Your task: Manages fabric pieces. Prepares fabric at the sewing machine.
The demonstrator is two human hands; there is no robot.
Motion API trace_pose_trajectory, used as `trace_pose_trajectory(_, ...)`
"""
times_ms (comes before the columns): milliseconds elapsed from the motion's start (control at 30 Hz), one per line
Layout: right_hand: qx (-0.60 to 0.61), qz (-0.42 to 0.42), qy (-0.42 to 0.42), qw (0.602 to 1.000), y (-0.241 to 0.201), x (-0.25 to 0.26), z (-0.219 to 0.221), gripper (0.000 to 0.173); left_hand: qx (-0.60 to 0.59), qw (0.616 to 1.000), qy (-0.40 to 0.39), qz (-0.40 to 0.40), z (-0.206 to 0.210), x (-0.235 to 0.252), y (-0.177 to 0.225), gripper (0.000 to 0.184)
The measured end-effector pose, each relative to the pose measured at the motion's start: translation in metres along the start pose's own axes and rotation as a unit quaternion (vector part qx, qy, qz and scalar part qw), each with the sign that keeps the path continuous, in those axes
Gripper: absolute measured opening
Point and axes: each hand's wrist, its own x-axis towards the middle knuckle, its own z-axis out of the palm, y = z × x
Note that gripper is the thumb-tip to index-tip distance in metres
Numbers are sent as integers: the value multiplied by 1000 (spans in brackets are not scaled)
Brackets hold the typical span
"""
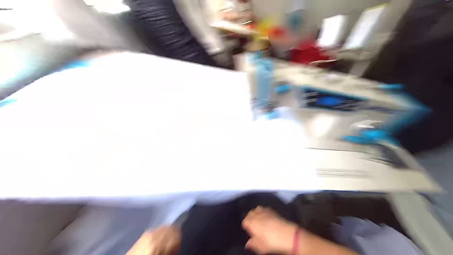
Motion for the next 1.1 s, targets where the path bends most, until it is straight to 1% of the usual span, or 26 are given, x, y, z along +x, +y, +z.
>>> trace_pose_trajectory(33, 11, -95, 11, 995, -7, 18, -2, 29, 45, 995, 50, -72, -16, -37, -16, 11)
trace_pose_trajectory(67, 19, -196, 47, 979, -13, 38, 4, 20, 72, 980, 96, -158, -30, -81, -24, 11)
trace_pose_trajectory(100, 23, -283, 97, 954, -20, 64, 15, 14, 94, 954, 138, -247, -41, -126, -28, 12)
trace_pose_trajectory(133, 30, -348, 133, 928, -31, 89, 26, 22, 108, 922, 177, -328, -51, -168, -26, 13)
trace_pose_trajectory(167, 36, -394, 159, 904, -45, 112, 35, 35, 119, 882, 220, -399, -58, -210, -20, 14)
trace_pose_trajectory(200, 44, -424, 161, 890, -59, 128, 40, 44, 107, 833, 256, -478, -61, -245, -8, 16)
trace_pose_trajectory(233, 50, -440, 144, 885, -72, 139, 42, 50, 74, 777, 277, -561, -62, -271, 7, 20)
trace_pose_trajectory(300, 56, -433, 92, 895, -92, 155, 45, 52, -21, 658, 271, -702, -53, -303, 36, 23)
trace_pose_trajectory(333, 60, -417, 64, 905, -98, 162, 47, 52, -66, 613, 256, -745, -42, -314, 46, 23)
trace_pose_trajectory(367, 69, -397, 44, 914, -101, 170, 48, 50, -114, 576, 232, -776, -29, -320, 52, 21)
trace_pose_trajectory(433, 91, -347, 11, 933, -98, 182, 49, 43, -215, 514, 156, -816, -1, -328, 49, 17)
trace_pose_trajectory(467, 99, -315, -5, 944, -94, 186, 47, 38, -251, 484, 131, -828, 13, -331, 43, 20)
trace_pose_trajectory(500, 103, -281, -17, 954, -89, 188, 46, 34, -263, 448, 127, -845, 27, -334, 37, 28)
trace_pose_trajectory(533, 108, -248, -29, 962, -85, 190, 44, 30, -248, 410, 142, -866, 36, -335, 31, 42)
trace_pose_trajectory(567, 114, -216, -44, 969, -82, 191, 43, 27, -213, 376, 178, -884, 40, -332, 25, 58)
trace_pose_trajectory(600, 120, -191, -58, 972, -79, 191, 42, 25, -164, 353, 228, -893, 42, -326, 20, 72)
trace_pose_trajectory(633, 124, -175, -71, 974, -78, 190, 42, 24, -114, 338, 268, -895, 42, -318, 15, 83)
trace_pose_trajectory(667, 127, -165, -80, 975, -77, 190, 44, 24, -73, 335, 281, -896, 42, -307, 9, 93)
trace_pose_trajectory(700, 128, -163, -88, 974, -78, 190, 45, 24, -54, 336, 274, -899, 42, -296, 4, 103)
trace_pose_trajectory(767, 125, -176, -92, 972, -83, 191, 49, 24, -57, 328, 268, -904, 47, -278, -6, 121)
trace_pose_trajectory(833, 117, -199, -82, 970, -89, 193, 48, 26, -87, 309, 275, -906, 57, -275, -11, 132)
trace_pose_trajectory(900, 114, -211, -68, 969, -92, 194, 46, 26, -100, 316, 286, -899, 63, -285, -11, 135)
trace_pose_trajectory(967, 111, -208, -59, 970, -91, 193, 44, 26, -110, 345, 302, -882, 66, -303, -6, 135)
trace_pose_trajectory(1033, 104, -198, -64, 973, -91, 191, 45, 26, -128, 386, 325, -854, 72, -324, 3, 125)
trace_pose_trajectory(1100, 98, -195, -72, 973, -92, 189, 47, 26, -165, 412, 367, -817, 75, -342, 14, 111)
